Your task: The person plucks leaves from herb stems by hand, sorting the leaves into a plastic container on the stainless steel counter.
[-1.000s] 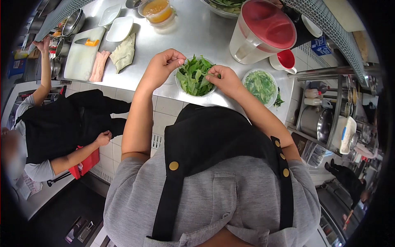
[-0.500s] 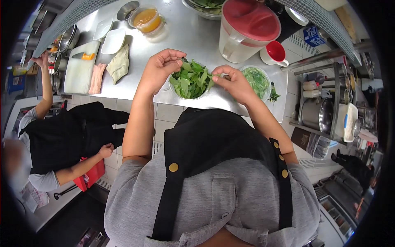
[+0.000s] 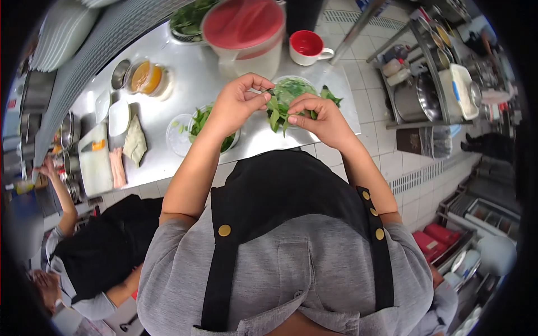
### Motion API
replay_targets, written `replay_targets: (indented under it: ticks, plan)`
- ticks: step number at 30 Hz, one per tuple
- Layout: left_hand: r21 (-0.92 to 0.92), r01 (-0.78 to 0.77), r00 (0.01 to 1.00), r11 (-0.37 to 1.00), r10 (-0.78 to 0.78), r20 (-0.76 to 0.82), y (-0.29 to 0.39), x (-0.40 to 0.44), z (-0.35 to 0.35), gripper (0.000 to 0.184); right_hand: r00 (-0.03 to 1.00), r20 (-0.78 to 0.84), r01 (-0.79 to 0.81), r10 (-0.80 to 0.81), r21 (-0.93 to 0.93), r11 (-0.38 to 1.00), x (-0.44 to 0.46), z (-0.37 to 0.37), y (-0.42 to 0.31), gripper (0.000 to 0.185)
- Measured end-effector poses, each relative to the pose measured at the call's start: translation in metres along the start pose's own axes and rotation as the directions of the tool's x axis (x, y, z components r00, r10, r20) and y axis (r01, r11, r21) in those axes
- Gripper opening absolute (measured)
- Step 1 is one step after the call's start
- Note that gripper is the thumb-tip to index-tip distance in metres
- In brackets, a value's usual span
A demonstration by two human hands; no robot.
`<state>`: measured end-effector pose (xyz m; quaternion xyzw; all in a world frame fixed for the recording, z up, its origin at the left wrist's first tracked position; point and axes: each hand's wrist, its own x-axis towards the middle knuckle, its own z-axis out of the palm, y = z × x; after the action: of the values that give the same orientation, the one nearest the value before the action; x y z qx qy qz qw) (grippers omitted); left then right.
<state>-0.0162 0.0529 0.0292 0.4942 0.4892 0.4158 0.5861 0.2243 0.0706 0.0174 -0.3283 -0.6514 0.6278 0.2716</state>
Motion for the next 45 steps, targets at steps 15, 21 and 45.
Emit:
replay_targets:
  ticks: [15, 21, 45]
  plan:
    - [0.459, -0.257, 0.917, 0.851, 0.064, 0.394, -0.033, 0.155, 0.125, 0.024, 0.881, -0.468, -0.073, 0.071, 0.015, 0.997, -0.127, -0.076, 0.028, 0.009]
    - [0.936, -0.32, 0.92, 0.145, -0.19, 0.344, -0.064, 0.193, 0.141, 0.031, 0.861, -0.499, -0.1, 0.102, 0.031, 0.995, -0.137, -0.091, 0.03, 0.008]
    - [-0.035, 0.043, 0.87, 0.998, -0.055, -0.49, -0.024, -0.102, -0.078, 0.019, 0.982, 0.142, -0.166, 0.125, 0.333, 0.928, 0.035, -0.008, 0.02, 0.012]
